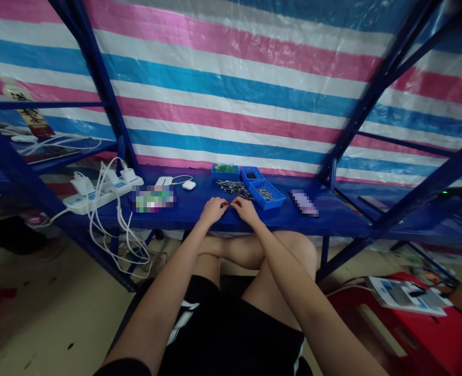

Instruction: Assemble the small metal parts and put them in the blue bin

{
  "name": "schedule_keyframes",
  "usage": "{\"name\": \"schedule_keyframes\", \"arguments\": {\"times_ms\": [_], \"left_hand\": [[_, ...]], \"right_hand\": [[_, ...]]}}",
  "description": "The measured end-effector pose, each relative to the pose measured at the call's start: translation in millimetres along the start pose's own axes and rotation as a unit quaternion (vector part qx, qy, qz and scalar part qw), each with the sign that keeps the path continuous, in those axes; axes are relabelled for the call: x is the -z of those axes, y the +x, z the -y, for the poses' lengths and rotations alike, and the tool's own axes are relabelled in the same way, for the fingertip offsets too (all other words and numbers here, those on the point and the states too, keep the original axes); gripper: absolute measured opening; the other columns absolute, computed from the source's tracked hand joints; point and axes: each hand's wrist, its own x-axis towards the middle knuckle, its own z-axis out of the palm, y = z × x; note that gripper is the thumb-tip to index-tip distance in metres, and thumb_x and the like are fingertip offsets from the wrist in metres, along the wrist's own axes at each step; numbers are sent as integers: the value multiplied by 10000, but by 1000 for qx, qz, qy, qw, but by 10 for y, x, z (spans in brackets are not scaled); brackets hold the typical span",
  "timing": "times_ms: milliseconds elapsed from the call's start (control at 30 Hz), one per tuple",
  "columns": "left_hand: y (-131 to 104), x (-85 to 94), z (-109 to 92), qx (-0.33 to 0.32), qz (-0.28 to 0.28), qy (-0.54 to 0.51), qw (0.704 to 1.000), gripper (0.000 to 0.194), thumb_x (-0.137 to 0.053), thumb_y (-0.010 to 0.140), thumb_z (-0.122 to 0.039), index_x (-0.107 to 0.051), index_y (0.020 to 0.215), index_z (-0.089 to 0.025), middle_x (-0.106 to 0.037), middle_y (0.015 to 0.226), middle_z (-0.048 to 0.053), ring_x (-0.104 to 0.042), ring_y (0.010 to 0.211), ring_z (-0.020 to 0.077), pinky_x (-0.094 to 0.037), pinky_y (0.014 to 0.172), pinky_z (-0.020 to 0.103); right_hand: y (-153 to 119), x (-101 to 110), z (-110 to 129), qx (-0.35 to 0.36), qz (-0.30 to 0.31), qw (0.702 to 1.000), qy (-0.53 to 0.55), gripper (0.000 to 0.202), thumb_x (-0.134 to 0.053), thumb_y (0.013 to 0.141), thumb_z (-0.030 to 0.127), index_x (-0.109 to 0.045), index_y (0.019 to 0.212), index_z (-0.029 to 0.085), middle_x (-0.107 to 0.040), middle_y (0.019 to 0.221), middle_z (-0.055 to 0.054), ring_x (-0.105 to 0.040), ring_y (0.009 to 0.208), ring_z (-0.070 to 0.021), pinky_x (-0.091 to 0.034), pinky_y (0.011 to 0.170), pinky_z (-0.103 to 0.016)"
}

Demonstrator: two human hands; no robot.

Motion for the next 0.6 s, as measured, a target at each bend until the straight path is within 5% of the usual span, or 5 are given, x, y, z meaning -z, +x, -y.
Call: {"name": "schedule_keyframes", "arguments": {"times_ms": [367, 600], "left_hand": [[9, 3, 22, -1, -9, -100, 995, 240, -495, 802, -333, -669, 907, -205, -672, 905, 60, -593, 829, 187, -438, 738, 274], [-22, 45, -2, 12, -17, -148, 989, 216, -508, 788, -321, -664, 883, -205, -685, 885, 52, -606, 815, 187, -446, 718, 270]], "right_hand": [[37, -26, 28, -57, -31, 998, 11, 136, -547, 785, 326, -629, 758, 221, -654, 757, -3, -571, 712, -144, -411, 688, -242], [10, 34, -12, -8, -43, 994, 99, 210, -473, 805, 332, -614, 758, 184, -640, 750, 1, -567, 710, -133, -420, 697, -233]]}}
